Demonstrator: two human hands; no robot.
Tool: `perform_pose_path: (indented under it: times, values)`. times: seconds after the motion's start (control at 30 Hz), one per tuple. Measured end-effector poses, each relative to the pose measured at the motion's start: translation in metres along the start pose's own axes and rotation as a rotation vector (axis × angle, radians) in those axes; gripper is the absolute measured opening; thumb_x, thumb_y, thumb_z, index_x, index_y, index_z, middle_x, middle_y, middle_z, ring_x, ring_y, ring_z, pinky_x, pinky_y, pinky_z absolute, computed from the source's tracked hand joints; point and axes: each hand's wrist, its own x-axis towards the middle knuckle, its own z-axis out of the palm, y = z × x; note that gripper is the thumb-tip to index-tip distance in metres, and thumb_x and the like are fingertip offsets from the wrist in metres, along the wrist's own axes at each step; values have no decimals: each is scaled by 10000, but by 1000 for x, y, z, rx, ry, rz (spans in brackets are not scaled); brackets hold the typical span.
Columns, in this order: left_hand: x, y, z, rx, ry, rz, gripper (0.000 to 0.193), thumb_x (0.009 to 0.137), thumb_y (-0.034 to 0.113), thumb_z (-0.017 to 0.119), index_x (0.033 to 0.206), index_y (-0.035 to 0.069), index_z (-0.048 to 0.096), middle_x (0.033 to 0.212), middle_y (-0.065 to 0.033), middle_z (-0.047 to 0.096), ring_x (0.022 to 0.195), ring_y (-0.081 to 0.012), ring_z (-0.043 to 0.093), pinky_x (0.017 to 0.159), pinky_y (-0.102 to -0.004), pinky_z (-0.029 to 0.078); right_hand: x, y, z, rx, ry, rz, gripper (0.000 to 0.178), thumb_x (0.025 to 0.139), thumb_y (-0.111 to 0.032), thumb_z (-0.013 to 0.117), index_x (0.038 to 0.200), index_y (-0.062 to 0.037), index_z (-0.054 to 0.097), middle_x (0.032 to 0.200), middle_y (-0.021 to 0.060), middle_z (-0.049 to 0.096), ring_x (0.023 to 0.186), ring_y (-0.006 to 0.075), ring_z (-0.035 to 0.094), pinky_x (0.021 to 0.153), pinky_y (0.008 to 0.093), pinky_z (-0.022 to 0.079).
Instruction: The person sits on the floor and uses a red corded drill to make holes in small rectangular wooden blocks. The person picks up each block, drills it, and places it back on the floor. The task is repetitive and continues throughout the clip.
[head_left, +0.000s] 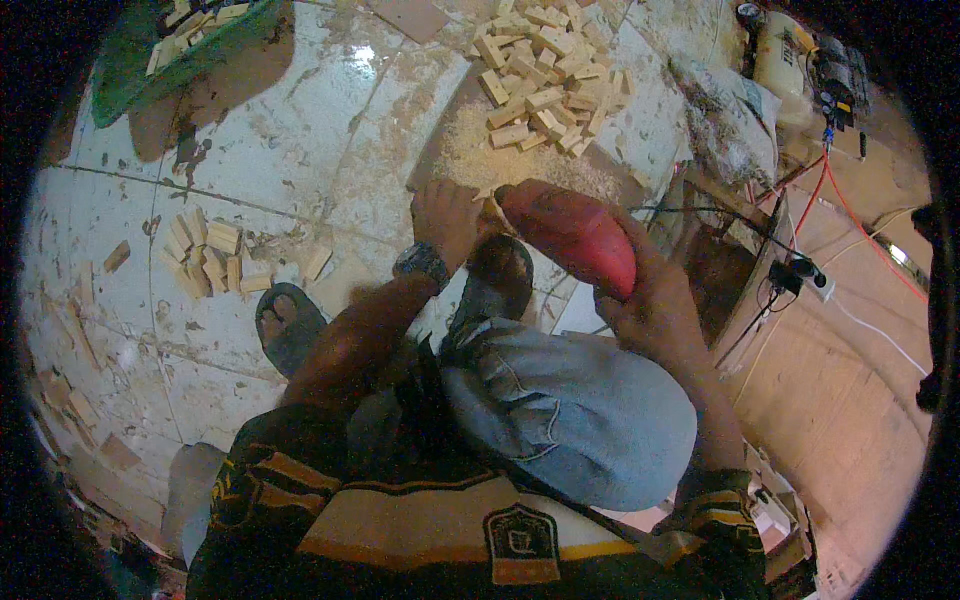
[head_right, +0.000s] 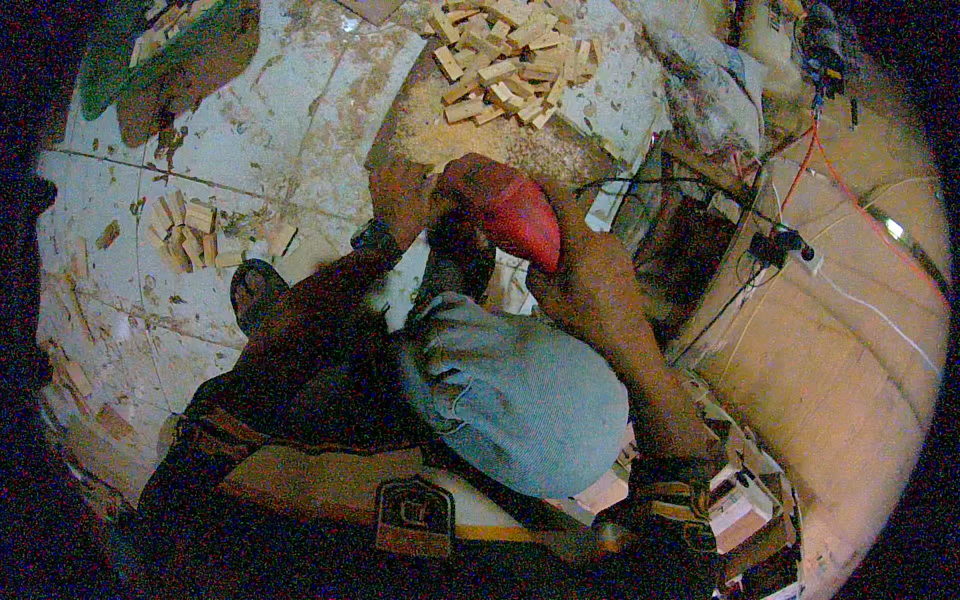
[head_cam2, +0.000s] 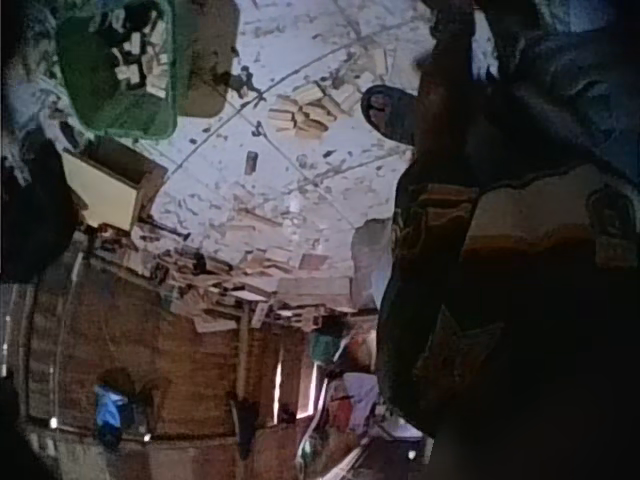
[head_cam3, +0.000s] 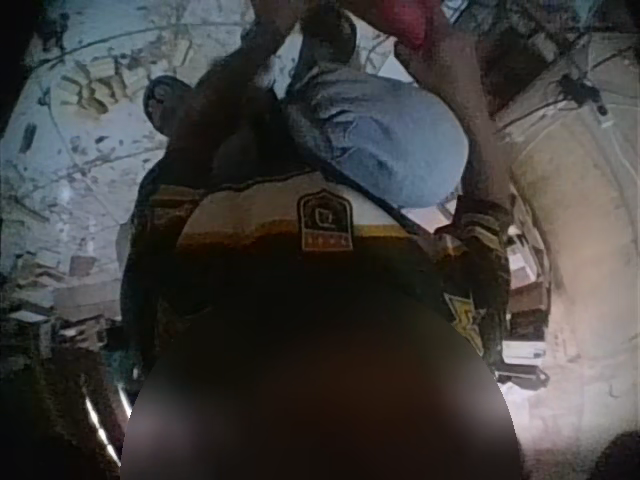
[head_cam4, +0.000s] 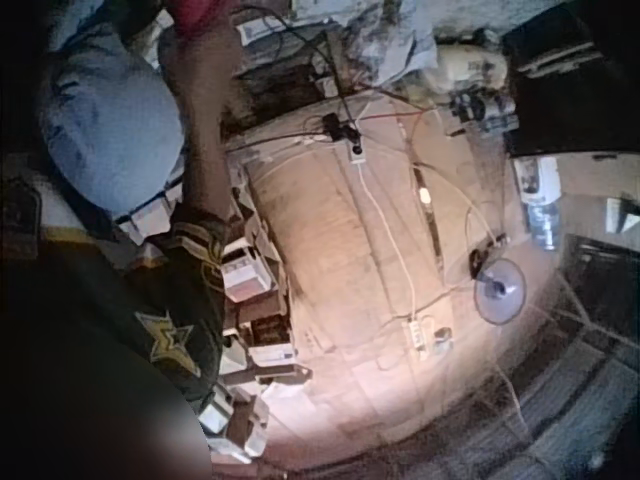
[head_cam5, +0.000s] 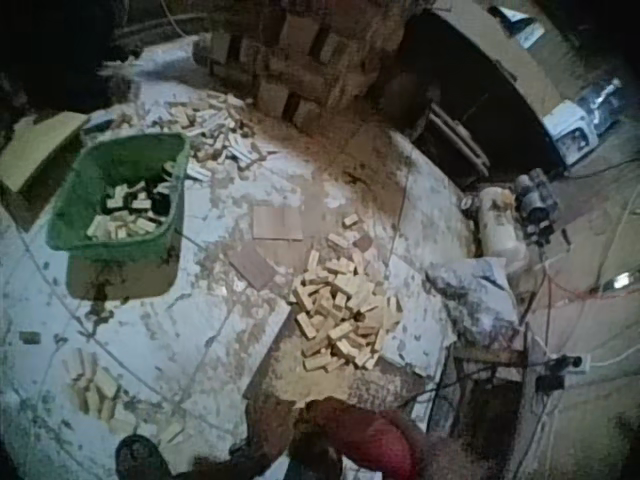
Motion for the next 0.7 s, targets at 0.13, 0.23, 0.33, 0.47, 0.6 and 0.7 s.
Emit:
perform_pose_path:
  times: [0.13, 0.23, 0.33, 0.47, 0.6, 0.7]
  values:
    - [4, -1, -4, 99, -114, 22, 233, 885, 298, 646, 1023, 122, 708, 1034, -91, 625, 1048, -301, 545, 923, -465, 413, -1, -3, 2, 77, -58, 119, 760, 748, -36, 652, 1469, -68, 416, 1130, 214, 675, 1015, 333, 681, 912, 385, 518]
    - [2, 0, -2, 134, -12, 86, 226, 883, 294, 645, 1005, 113, 702, 992, -94, 615, 1037, -303, 540, 890, -454, 427, -4, -8, 2, 176, -15, 153, 757, 747, -33, 641, 1471, -75, 425, 1102, 216, 686, 984, 328, 692, 907, 379, 522]
    - [-1, 1, 0, 54, 54, 72, 213, 885, 310, 652, 951, 112, 696, 970, -91, 606, 1031, -298, 538, 877, -458, 428, -11, -8, -4, 108, -39, 118, 742, 758, -48, 642, 1469, -62, 428, 1109, 212, 691, 982, 300, 695, 913, 369, 522]
    - [3, 6, -3, 77, -13, 34, 227, 881, 326, 660, 949, 114, 706, 985, -88, 612, 1030, -296, 541, 886, -455, 425, -26, 3, -9, 78, 13, 29, 837, 755, -122, 720, 1513, -142, 365, 933, 215, 714, 762, 407, 702, 714, 452, 579]
    - [5, 10, -12, 145, -11, 58, 252, 887, 333, 657, 993, 111, 712, 1000, -82, 628, 1043, -293, 542, 910, -466, 409, -46, 18, -5, 360, 179, 149, 828, 725, -115, 722, 1488, -71, 403, 1115, 203, 700, 984, 323, 707, 883, 405, 553]
    - [4, 8, -15, 22, 88, 120, 250, 881, 298, 662, 1040, 108, 701, 1000, -71, 653, 1024, -291, 572, 928, -484, 380, -60, 31, 4, 669, 269, 224, 820, 708, -101, 705, 1469, 2, 416, 1259, 182, 649, 1165, 240, 629, 1004, 382, 486]
